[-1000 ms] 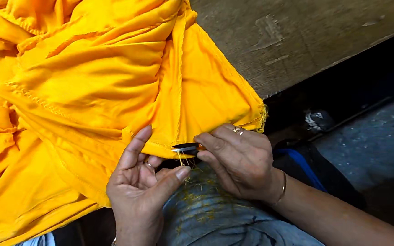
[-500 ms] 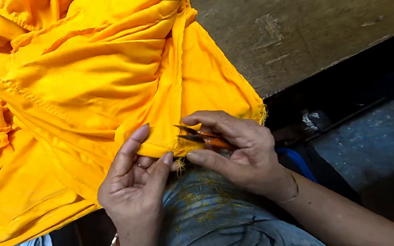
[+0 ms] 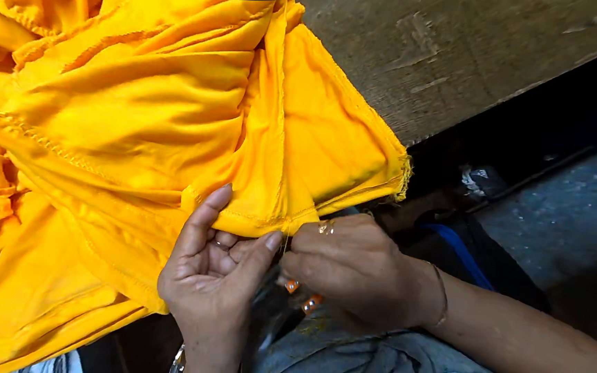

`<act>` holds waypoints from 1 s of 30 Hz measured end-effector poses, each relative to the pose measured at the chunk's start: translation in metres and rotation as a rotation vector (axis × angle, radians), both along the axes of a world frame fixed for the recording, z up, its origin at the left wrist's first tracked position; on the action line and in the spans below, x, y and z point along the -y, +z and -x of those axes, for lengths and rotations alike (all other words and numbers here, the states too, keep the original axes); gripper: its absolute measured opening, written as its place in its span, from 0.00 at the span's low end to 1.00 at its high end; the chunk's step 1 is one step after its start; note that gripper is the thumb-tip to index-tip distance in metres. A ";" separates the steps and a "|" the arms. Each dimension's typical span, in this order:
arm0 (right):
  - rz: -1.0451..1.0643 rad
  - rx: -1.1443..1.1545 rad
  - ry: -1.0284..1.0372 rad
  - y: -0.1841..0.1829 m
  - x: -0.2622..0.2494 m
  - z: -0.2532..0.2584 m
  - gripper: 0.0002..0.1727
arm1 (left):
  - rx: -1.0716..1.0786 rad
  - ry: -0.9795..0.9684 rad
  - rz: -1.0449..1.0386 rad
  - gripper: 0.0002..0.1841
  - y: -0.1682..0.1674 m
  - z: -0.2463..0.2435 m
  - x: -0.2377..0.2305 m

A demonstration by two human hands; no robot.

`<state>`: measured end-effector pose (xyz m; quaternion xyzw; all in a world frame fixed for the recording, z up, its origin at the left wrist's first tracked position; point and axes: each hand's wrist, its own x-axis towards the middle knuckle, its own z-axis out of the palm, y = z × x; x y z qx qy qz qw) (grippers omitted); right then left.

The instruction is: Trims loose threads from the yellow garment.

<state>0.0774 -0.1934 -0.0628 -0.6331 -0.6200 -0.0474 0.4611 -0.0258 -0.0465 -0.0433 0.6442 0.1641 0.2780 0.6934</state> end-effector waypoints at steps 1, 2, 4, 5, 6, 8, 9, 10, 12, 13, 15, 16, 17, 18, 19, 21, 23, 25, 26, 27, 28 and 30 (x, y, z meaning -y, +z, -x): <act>0.025 -0.031 0.048 -0.001 0.004 0.000 0.07 | 0.000 -0.004 0.005 0.35 0.000 0.000 -0.001; 0.043 -0.079 0.075 -0.002 0.007 -0.001 0.09 | 0.001 -0.008 0.012 0.36 0.000 0.001 -0.002; 0.020 -0.207 0.032 -0.005 0.011 -0.003 0.11 | -0.013 -0.010 0.013 0.37 0.001 0.002 -0.002; -0.008 -0.275 -0.021 -0.005 0.011 -0.005 0.09 | -0.013 -0.016 0.013 0.38 0.001 0.002 -0.002; -0.036 -0.343 -0.075 -0.004 0.011 -0.008 0.07 | -0.010 -0.019 0.011 0.39 0.001 0.003 -0.001; -0.076 -0.497 -0.118 0.000 0.008 -0.015 0.09 | -0.002 -0.020 0.006 0.39 0.001 0.003 0.001; -0.084 -0.552 -0.124 0.002 0.007 -0.018 0.08 | 0.001 -0.023 -0.001 0.39 0.001 0.003 0.002; -0.077 -0.595 -0.128 0.005 0.005 -0.020 0.05 | -0.001 -0.028 -0.015 0.37 0.001 0.004 0.001; -0.031 -0.649 -0.133 0.008 0.005 -0.022 0.04 | -0.005 -0.009 -0.050 0.34 0.000 0.003 0.000; -0.002 -0.671 -0.128 0.009 0.006 -0.022 0.05 | -0.003 0.009 -0.078 0.34 -0.002 0.003 0.000; 0.056 -0.718 -0.134 0.006 0.007 -0.019 0.06 | 0.005 0.042 -0.124 0.33 -0.006 0.001 0.000; 0.079 -0.740 -0.140 0.004 0.007 -0.017 0.07 | 0.011 0.043 -0.126 0.33 -0.007 0.000 0.001; 0.094 -0.758 -0.145 0.001 0.007 -0.014 0.08 | 0.020 0.031 -0.119 0.32 -0.008 0.000 0.002; 0.111 -0.768 -0.155 0.000 0.007 -0.011 0.10 | 0.028 0.008 -0.111 0.31 -0.008 0.000 0.003; 0.119 -0.774 -0.166 -0.002 0.006 -0.009 0.10 | 0.037 -0.018 -0.097 0.31 -0.007 -0.001 0.004; 0.091 -0.769 -0.178 -0.002 0.005 -0.005 0.06 | 0.047 -0.056 -0.068 0.27 -0.006 0.000 0.005; 0.088 -0.732 -0.191 -0.001 0.005 -0.005 0.01 | 0.028 -0.071 -0.071 0.22 -0.006 0.002 0.003; 0.117 -0.665 -0.192 0.001 0.008 -0.006 0.03 | 0.009 -0.075 -0.067 0.19 -0.007 0.004 0.002; 0.123 -0.635 -0.182 0.003 0.009 -0.006 0.03 | 0.001 -0.075 -0.053 0.19 -0.007 0.005 0.003; 0.122 -0.598 -0.173 0.003 0.011 -0.006 0.04 | -0.005 -0.074 -0.042 0.19 -0.006 0.005 0.004; 0.119 -0.562 -0.172 0.004 0.013 -0.005 0.04 | -0.010 -0.073 -0.031 0.20 -0.006 0.005 0.005; 0.114 -0.479 -0.182 0.004 0.015 -0.003 0.05 | -0.015 -0.072 -0.022 0.23 -0.005 0.005 0.006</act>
